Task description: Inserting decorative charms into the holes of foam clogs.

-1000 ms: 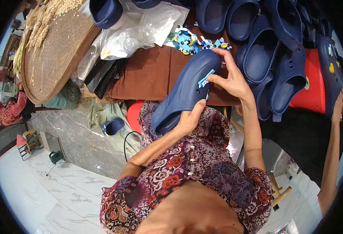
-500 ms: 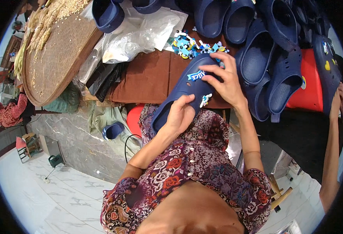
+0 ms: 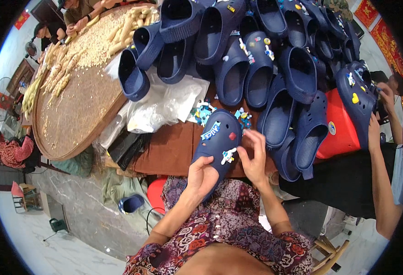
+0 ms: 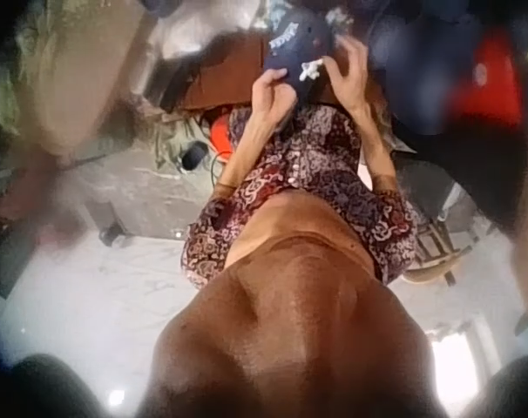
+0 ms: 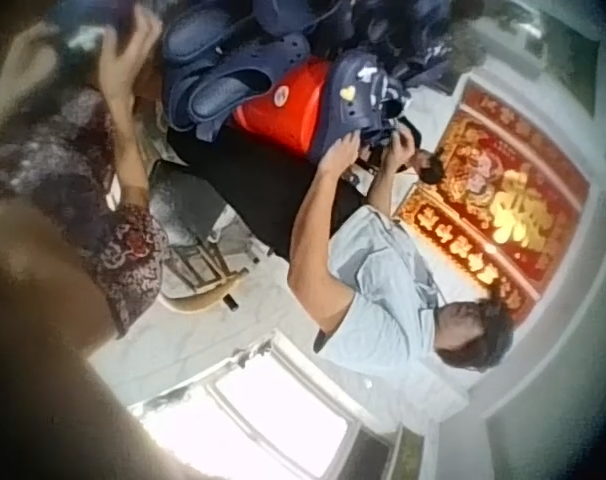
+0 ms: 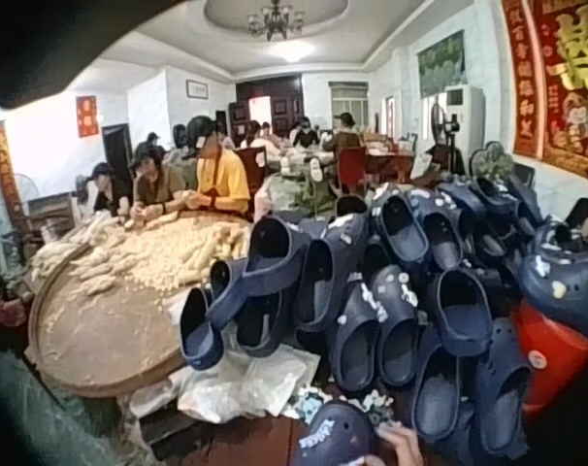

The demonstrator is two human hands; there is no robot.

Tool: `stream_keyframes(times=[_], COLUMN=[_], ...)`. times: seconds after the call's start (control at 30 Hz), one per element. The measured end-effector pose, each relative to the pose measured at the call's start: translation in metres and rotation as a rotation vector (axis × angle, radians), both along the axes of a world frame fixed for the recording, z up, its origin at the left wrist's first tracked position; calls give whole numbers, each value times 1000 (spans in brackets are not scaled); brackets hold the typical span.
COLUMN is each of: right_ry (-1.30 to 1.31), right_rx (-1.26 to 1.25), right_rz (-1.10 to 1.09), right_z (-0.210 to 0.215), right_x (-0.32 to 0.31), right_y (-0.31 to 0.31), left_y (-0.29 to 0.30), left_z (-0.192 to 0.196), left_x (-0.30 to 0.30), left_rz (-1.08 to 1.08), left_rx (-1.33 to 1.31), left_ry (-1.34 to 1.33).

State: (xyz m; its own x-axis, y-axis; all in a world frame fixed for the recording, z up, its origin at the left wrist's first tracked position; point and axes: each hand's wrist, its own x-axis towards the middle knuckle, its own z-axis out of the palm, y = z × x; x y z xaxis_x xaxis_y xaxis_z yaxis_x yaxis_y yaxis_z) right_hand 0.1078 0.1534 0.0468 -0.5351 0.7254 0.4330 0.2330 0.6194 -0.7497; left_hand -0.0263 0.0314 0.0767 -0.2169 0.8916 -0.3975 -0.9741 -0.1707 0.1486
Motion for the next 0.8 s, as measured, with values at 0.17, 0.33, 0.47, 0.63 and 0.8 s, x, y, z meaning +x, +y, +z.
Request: stream_keyframes(times=[0.17, 0.33, 0.47, 0.63, 0.8], right_ry=[104, 80, 235, 326, 329], right_rx=[-556, -815, -763, -367, -509], right_rz=[66, 222, 182, 55, 8], right_z=[-31, -32, -32, -11, 21], right_x=[29, 23, 7, -25, -49], right_y=[-52, -76, -58, 4, 85], left_y=[27, 61, 92, 99, 102], left_z=[24, 38, 56, 64, 37], left_x=[-8, -7, -5, 5, -1], left_rz=[72, 145, 92, 131, 271], left_rx=[98, 205, 297, 338, 173], left_ry=[-3, -14, 74, 514, 908])
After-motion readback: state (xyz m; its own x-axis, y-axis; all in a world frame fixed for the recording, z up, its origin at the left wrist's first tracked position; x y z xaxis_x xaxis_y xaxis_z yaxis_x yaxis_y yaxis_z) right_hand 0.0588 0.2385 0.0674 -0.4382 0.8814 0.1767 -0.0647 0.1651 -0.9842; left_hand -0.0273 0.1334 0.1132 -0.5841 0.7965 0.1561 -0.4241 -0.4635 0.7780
